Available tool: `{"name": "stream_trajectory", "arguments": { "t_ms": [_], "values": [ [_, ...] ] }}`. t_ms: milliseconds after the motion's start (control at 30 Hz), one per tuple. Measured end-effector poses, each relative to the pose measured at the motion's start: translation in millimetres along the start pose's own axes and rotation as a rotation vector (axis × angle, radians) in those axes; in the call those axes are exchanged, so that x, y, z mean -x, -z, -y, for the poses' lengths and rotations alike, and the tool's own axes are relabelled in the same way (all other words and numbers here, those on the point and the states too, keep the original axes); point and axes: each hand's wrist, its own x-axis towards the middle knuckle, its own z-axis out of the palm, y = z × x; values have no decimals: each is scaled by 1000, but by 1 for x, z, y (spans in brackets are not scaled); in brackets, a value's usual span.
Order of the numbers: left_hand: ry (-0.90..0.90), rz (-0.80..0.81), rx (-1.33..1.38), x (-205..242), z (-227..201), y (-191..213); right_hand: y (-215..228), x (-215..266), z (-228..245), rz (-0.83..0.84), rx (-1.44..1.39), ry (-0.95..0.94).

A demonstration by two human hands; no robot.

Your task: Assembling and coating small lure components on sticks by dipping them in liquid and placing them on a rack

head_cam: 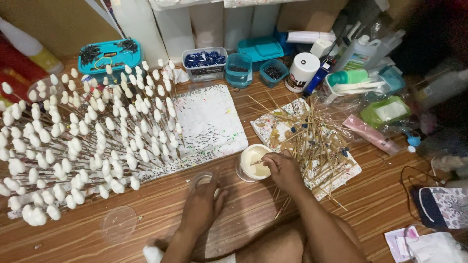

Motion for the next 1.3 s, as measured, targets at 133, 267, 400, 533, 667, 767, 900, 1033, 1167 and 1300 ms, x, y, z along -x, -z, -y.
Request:
{"name": "stream_trajectory", "arguments": {
  "t_ms": [133, 267, 400, 533, 667, 767, 900, 1033, 1167, 1300],
  "values": [
    [14, 55, 24, -2, -9, 12, -7, -1, -12, -32, 7, 42],
    [78, 73, 94, -2, -11, 12, -6, -1, -12, -61, 10, 96],
    [88, 88, 130, -4, -14, 15, -8, -1, -14, -114, -21, 148],
    [63, 48, 158, -2, -15, 16, -4, 1, -6, -56, -43, 36],
    [40, 49, 119, -2, -12, 12, -7, 1, -9, -69, -51, 143],
    [62, 75, 94, -1, -13, 13, -7, 2, -6, -48, -34, 103],
    [27, 50, 85, 1, -6, 4, -9, 1, -11, -58, 33, 98],
    [33, 44, 127, 1, -12, 12, 3, 9, -6, -61, -44, 23],
    [57, 93, 101, 0, -17, 17, 22, 31, -2, -234, -111, 216],
    [55, 100, 168, -2, -27, 27, 26, 53, -12, -222, -226, 155]
  ]
}}
